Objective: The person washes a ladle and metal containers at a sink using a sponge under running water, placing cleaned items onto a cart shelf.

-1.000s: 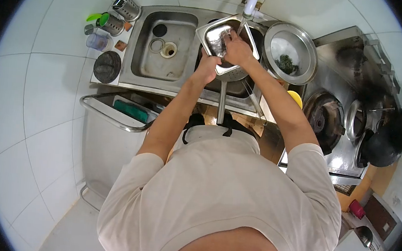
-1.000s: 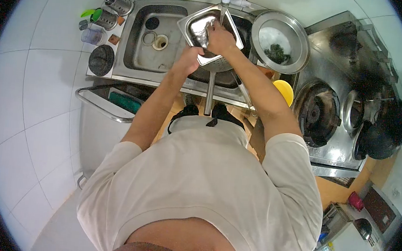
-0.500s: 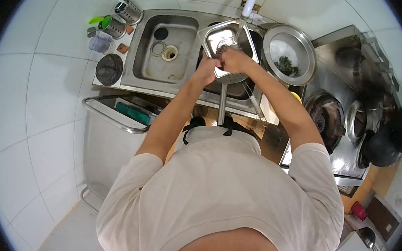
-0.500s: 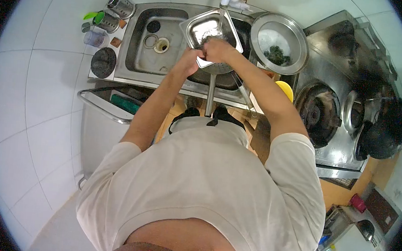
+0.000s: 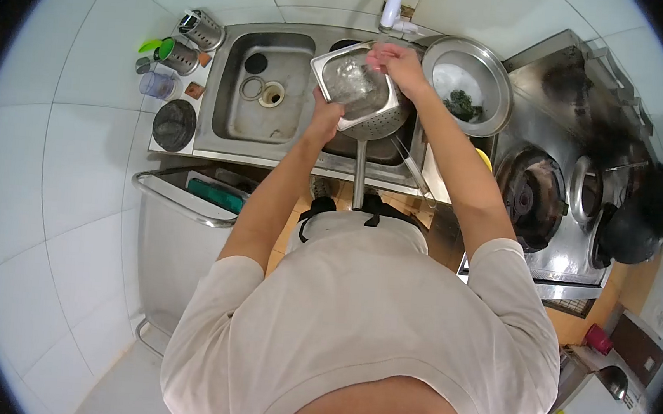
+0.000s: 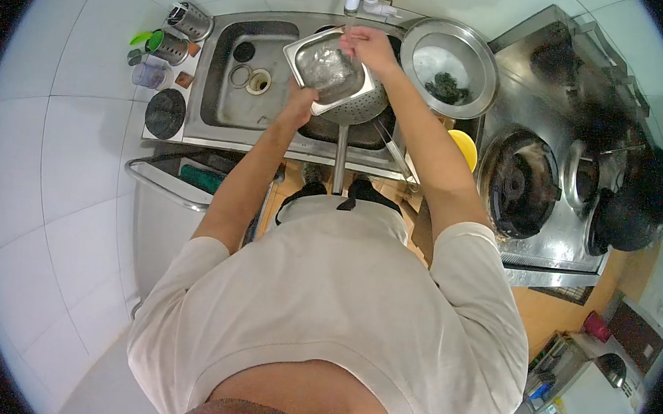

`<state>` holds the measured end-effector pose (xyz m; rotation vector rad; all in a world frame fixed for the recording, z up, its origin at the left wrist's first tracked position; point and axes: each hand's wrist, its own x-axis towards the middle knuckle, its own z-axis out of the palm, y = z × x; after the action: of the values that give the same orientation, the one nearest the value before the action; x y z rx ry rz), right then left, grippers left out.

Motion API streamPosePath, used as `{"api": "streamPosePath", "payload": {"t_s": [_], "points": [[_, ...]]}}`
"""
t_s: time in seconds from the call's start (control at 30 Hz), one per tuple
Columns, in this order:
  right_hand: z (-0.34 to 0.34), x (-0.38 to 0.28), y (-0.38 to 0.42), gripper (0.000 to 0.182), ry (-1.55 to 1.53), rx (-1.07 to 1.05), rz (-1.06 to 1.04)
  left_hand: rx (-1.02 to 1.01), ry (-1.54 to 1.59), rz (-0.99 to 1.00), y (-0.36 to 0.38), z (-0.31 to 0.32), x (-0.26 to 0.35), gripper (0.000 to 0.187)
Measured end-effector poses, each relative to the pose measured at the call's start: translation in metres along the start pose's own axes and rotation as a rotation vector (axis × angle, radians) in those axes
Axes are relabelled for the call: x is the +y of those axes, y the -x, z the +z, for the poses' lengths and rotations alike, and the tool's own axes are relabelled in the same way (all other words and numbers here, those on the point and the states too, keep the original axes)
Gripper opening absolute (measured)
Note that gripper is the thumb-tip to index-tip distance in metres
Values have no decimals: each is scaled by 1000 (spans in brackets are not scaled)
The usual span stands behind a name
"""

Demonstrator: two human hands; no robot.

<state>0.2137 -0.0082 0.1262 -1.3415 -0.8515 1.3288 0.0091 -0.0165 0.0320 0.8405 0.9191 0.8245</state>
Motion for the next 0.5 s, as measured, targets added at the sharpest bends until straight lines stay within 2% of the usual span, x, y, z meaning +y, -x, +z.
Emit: {"api": "streamPosePath", "payload": {"t_s": [0.03, 0.13, 0.2, 0.27, 0.33, 0.43, 0.5], "points": [[-7, -1, -1, 35, -10, 43, -2, 122, -148, 36, 1, 1, -1, 88], [-17, -2, 9, 24, 31, 101, 17, 285, -532, 287, -11, -10, -14, 86], [-23, 3, 15, 20, 99, 122, 66, 315, -690, 392, -8, -13, -13, 85], [-43, 18, 16, 26, 384, 213, 45, 327, -822, 519, 3, -11, -1, 86], [-72, 27, 23, 33, 740, 330, -52, 340, -869, 530, 8, -10, 6, 88], [-139, 52, 24, 46, 898, 447, 17, 330, -1016, 628, 17, -7, 23, 88], [-188, 72, 19, 58, 1032, 390, 191, 305, -1162, 659, 18, -5, 40, 88]]}}
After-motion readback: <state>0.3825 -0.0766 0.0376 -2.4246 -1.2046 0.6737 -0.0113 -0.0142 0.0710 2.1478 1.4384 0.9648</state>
